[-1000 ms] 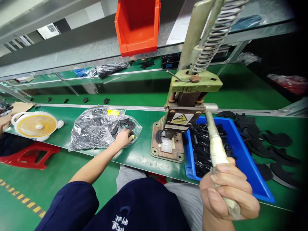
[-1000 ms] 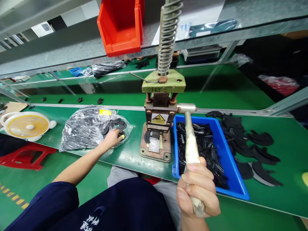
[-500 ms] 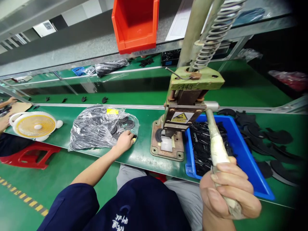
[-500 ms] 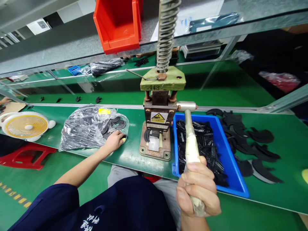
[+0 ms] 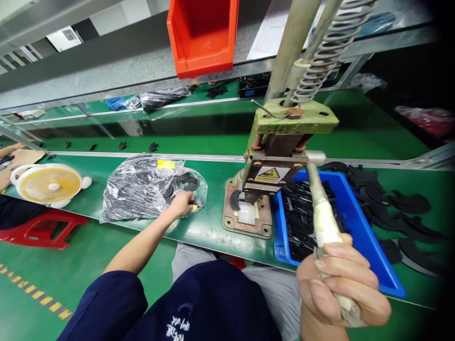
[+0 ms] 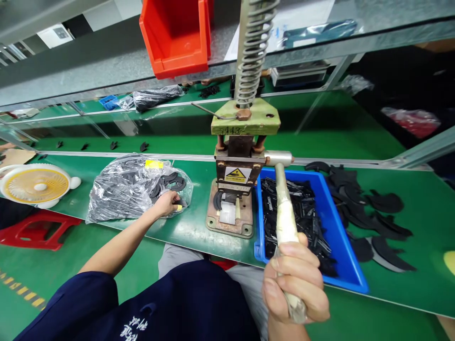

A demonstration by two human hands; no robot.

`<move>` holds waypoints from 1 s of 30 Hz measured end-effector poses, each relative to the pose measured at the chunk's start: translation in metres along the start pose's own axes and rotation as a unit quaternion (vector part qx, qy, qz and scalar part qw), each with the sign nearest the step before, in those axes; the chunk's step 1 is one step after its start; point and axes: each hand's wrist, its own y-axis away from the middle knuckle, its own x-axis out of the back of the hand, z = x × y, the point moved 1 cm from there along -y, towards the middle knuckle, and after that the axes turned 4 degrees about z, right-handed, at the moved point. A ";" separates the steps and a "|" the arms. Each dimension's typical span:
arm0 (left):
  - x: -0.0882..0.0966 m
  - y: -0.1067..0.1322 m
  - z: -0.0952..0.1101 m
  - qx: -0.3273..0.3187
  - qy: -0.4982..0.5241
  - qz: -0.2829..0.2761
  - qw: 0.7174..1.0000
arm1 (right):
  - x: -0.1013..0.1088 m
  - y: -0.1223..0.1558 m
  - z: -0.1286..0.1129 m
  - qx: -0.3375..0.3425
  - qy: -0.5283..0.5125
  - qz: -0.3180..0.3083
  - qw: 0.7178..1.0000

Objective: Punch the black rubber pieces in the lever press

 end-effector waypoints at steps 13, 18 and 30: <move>0.000 -0.020 0.102 0.079 0.549 -0.025 0.831 | -0.006 -0.005 -0.018 -0.058 0.027 -0.041 0.997; -0.022 -0.030 0.144 0.101 0.556 -0.061 0.823 | 0.000 -0.004 -0.017 -0.057 0.025 -0.073 0.995; -0.033 -0.051 0.154 0.131 0.475 -0.099 0.865 | -0.003 -0.003 -0.016 -0.053 0.009 -0.053 0.997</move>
